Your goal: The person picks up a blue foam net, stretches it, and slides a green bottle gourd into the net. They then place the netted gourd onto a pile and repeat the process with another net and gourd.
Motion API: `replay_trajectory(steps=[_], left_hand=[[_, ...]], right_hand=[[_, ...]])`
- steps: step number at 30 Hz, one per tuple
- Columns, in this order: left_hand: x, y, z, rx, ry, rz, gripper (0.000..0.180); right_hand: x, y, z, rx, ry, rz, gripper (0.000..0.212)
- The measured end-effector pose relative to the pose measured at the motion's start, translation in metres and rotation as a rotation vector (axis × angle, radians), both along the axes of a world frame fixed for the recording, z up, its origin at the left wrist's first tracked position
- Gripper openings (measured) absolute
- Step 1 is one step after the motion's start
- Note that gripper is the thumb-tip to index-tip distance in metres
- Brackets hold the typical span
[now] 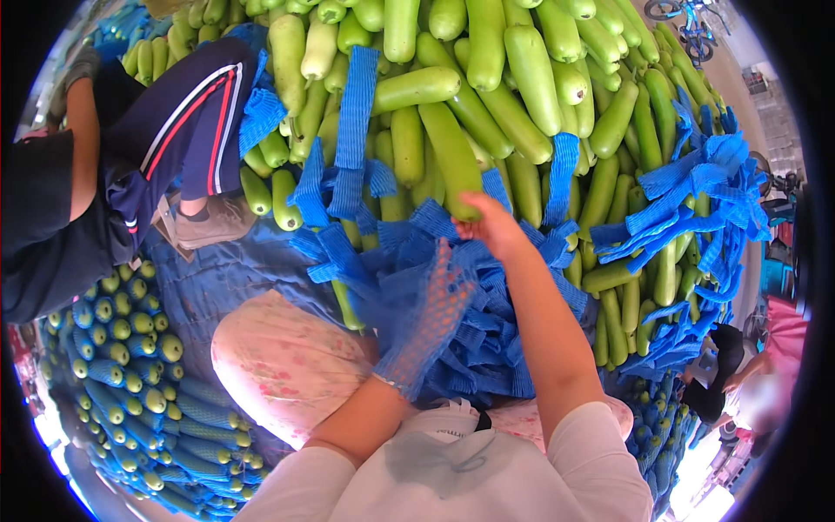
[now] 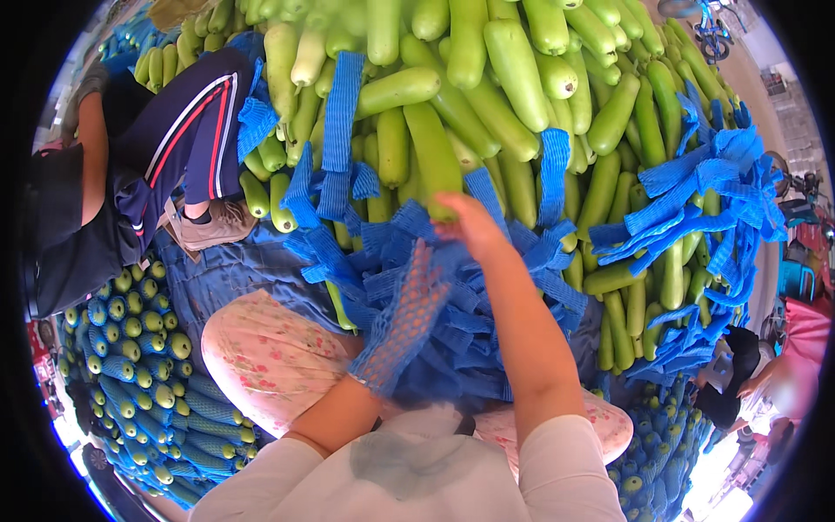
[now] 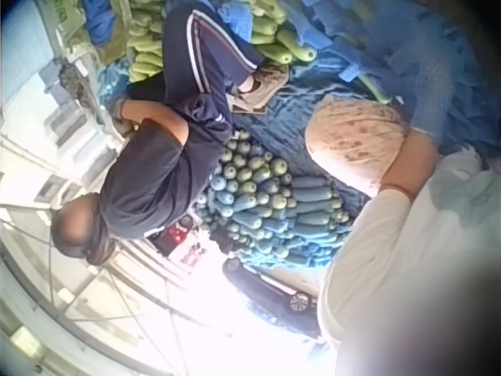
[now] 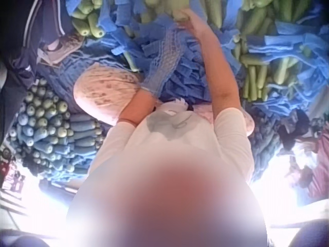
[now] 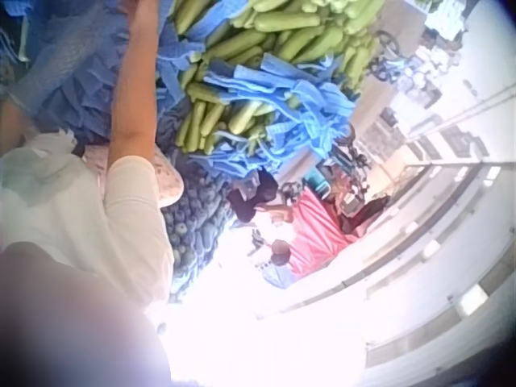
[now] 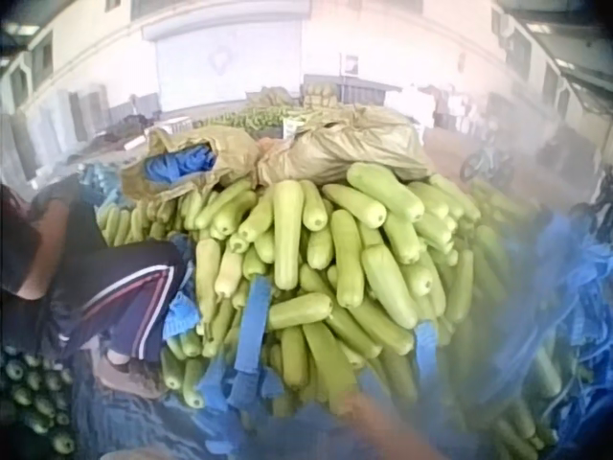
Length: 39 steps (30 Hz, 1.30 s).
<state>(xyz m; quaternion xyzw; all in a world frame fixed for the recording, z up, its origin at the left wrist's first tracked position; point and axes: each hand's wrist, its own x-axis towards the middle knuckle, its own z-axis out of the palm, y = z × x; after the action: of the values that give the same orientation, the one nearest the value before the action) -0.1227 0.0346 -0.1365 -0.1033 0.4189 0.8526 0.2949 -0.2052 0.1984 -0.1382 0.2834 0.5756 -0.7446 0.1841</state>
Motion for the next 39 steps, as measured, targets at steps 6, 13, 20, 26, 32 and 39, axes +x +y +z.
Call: replay_trajectory(steps=[6, 13, 20, 26, 32, 39], left_hand=[[0.051, -0.017, 0.056, -0.608, 1.165, -0.301, 0.101], [0.059, -0.023, 0.058, -0.521, 0.938, -0.583, 0.089], [0.069, -0.017, 0.069, -0.267, -0.018, -0.636, 0.055], [0.087, -0.029, 0.018, -0.110, -0.069, -0.712, 0.045], [0.093, -0.023, -0.001, -0.483, 0.772, -0.870, 0.038], [0.076, -0.021, -0.017, -0.646, 1.306, -0.786, 0.048]], right_hand=[[0.133, -0.016, 0.064, -0.613, 0.197, -0.169, 0.042], [0.225, -0.066, 0.065, -0.438, 0.034, -0.426, 0.044], [0.258, -0.068, 0.060, -0.323, 0.023, -0.370, 0.048], [0.260, -0.079, 0.029, -0.048, 0.022, -0.410, 0.039], [0.283, -0.039, -0.017, 0.423, 0.048, -0.576, 0.028], [0.295, -0.032, -0.055, 0.999, -0.389, -0.282, 0.059]])
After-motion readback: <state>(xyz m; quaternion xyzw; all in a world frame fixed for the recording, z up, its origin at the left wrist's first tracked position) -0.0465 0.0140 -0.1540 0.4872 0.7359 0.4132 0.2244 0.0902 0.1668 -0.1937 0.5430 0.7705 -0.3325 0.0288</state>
